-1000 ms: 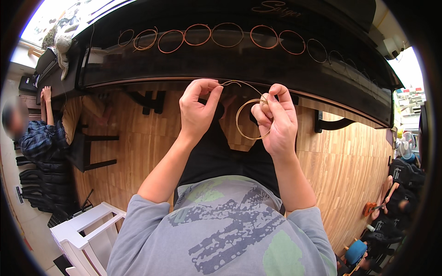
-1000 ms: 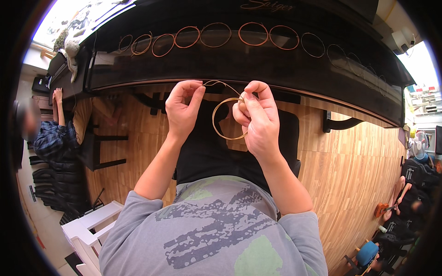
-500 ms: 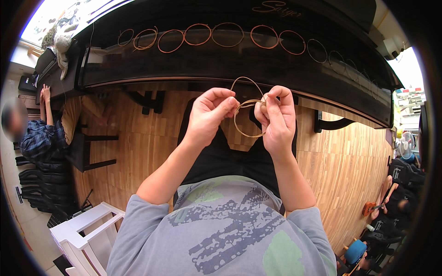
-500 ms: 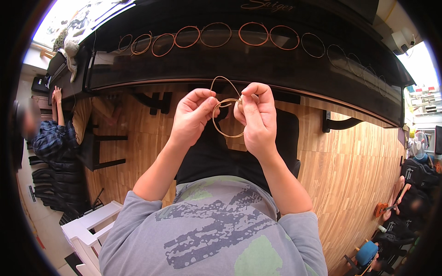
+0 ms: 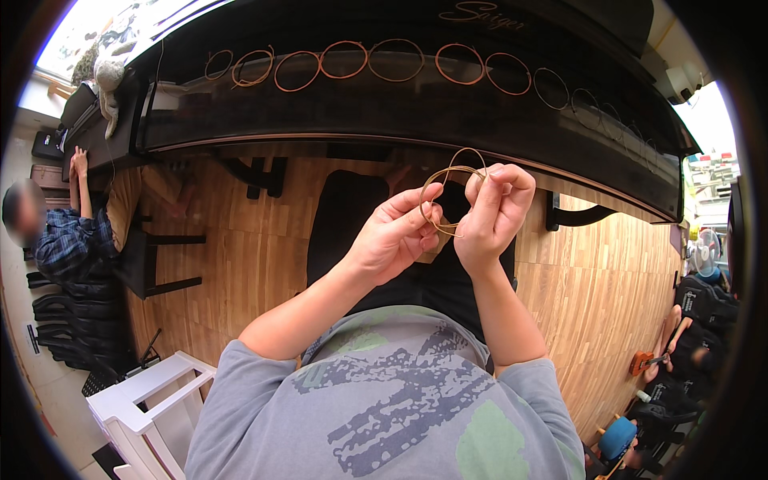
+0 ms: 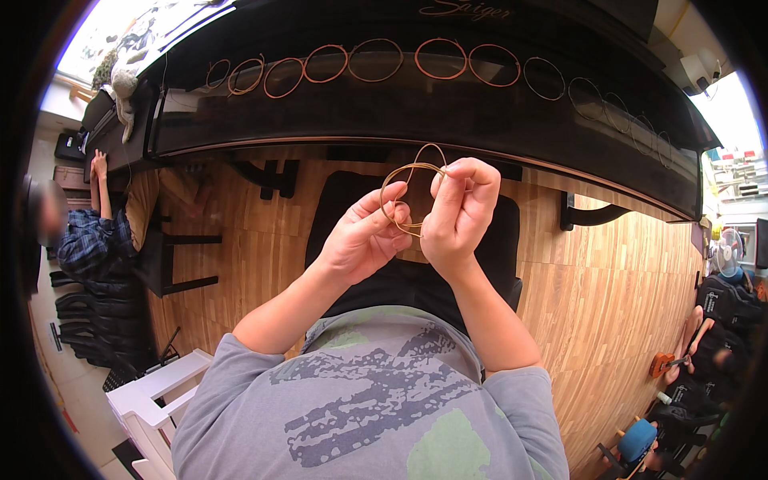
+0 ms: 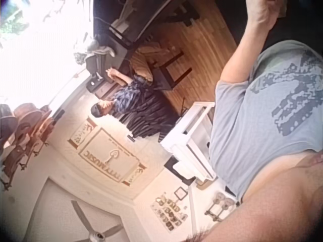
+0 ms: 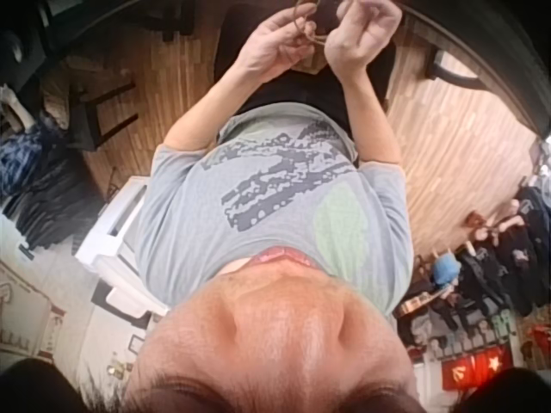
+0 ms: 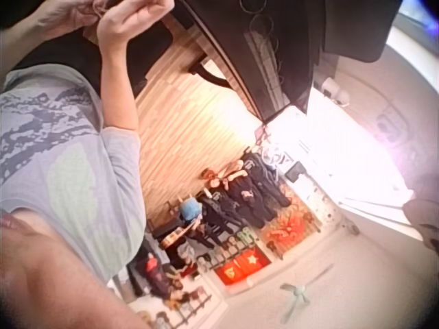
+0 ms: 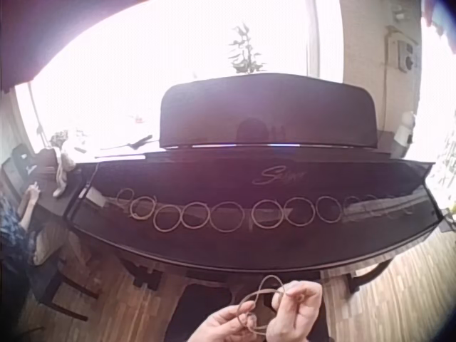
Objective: The person shapes copper wire into circular loops by hand, bending and twisting the ends to secure the shape. They place each completed loop on the piano lid alongside others.
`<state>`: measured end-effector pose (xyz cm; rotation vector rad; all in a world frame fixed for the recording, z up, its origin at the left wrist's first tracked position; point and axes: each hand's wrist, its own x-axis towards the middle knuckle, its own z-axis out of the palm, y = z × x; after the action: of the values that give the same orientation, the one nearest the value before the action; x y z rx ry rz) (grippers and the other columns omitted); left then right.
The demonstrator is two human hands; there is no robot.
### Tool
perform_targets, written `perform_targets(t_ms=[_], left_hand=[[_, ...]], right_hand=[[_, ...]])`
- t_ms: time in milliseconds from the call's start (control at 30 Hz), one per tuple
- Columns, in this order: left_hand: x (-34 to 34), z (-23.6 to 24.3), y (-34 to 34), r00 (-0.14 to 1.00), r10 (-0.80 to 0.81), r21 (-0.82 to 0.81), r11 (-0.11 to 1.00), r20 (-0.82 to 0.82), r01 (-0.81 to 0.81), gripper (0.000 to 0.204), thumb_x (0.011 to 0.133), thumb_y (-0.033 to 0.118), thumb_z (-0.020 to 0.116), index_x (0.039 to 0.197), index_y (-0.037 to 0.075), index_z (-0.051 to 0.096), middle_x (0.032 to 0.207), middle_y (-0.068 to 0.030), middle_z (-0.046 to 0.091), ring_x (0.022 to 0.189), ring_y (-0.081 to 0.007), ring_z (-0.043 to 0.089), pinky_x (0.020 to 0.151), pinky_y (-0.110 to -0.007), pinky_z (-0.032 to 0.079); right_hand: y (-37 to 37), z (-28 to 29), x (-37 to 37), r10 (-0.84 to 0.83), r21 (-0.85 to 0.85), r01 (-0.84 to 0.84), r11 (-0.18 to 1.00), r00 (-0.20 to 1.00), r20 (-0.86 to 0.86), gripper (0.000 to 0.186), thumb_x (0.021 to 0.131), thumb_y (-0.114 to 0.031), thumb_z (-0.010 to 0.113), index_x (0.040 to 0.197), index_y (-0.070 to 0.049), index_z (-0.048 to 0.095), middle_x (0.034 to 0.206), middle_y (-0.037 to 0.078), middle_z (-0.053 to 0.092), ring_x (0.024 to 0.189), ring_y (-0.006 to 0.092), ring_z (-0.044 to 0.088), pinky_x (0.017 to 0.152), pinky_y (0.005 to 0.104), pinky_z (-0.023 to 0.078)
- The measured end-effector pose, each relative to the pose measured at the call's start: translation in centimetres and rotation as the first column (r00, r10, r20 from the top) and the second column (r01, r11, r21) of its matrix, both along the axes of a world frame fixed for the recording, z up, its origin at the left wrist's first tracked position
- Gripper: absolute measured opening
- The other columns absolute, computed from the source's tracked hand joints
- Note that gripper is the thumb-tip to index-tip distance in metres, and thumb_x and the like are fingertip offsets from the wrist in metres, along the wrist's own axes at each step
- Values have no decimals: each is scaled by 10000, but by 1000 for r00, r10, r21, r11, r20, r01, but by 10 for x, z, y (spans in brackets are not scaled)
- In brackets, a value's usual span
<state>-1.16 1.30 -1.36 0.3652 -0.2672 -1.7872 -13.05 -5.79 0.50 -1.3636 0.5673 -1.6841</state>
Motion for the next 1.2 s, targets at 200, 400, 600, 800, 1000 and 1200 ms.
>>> perform_targets(t_ms=[200,400,600,800,1000,1200], left_hand=[[-5,-1,-1,998,60,-134,989,-9,-60,284,941,103,566,1220,147,592,930,2,580,857,-104,509,709,-265,420],[-15,11,-1,976,204,-96,973,-79,-211,232,954,56,511,1178,118,525,934,-34,558,820,-101,532,690,-279,422],[-27,15,-3,877,403,-93,915,260,-393,309,901,-2,595,1179,94,501,934,-18,533,750,-78,556,678,-243,501],[-19,10,-6,791,359,-135,931,495,-338,396,879,-17,626,1254,51,517,1018,-32,557,813,-92,593,697,-236,514],[-1,7,2,800,249,-6,956,546,-293,409,866,4,657,1262,24,559,939,-38,623,767,-85,603,646,-206,495],[38,24,8,486,324,-207,938,811,-280,187,869,-13,631,1048,-6,684,835,-12,595,738,-63,569,614,-183,453]], right_hand=[[-1,-3,2,-79,-72,77,994,997,-24,103,960,36,412,1011,-48,445,891,37,481,609,46,396,528,184,336],[-3,-6,7,-109,-45,107,993,993,-45,90,964,26,414,997,-49,449,869,30,474,588,40,383,506,184,319],[-5,-6,11,-192,-77,185,980,976,-105,87,959,28,425,995,-47,449,831,24,465,599,42,385,520,181,328],[-11,-11,5,-239,-252,191,949,955,-176,112,948,55,414,994,-41,448,834,32,470,620,54,399,547,181,348],[-17,-6,-6,-188,-230,144,963,965,-183,121,946,57,409,1004,-40,451,828,31,469,620,55,393,556,180,347],[-30,9,-26,290,214,-297,931,955,64,95,972,-15,424,992,-80,489,695,-41,406,558,36,327,511,189,262]])
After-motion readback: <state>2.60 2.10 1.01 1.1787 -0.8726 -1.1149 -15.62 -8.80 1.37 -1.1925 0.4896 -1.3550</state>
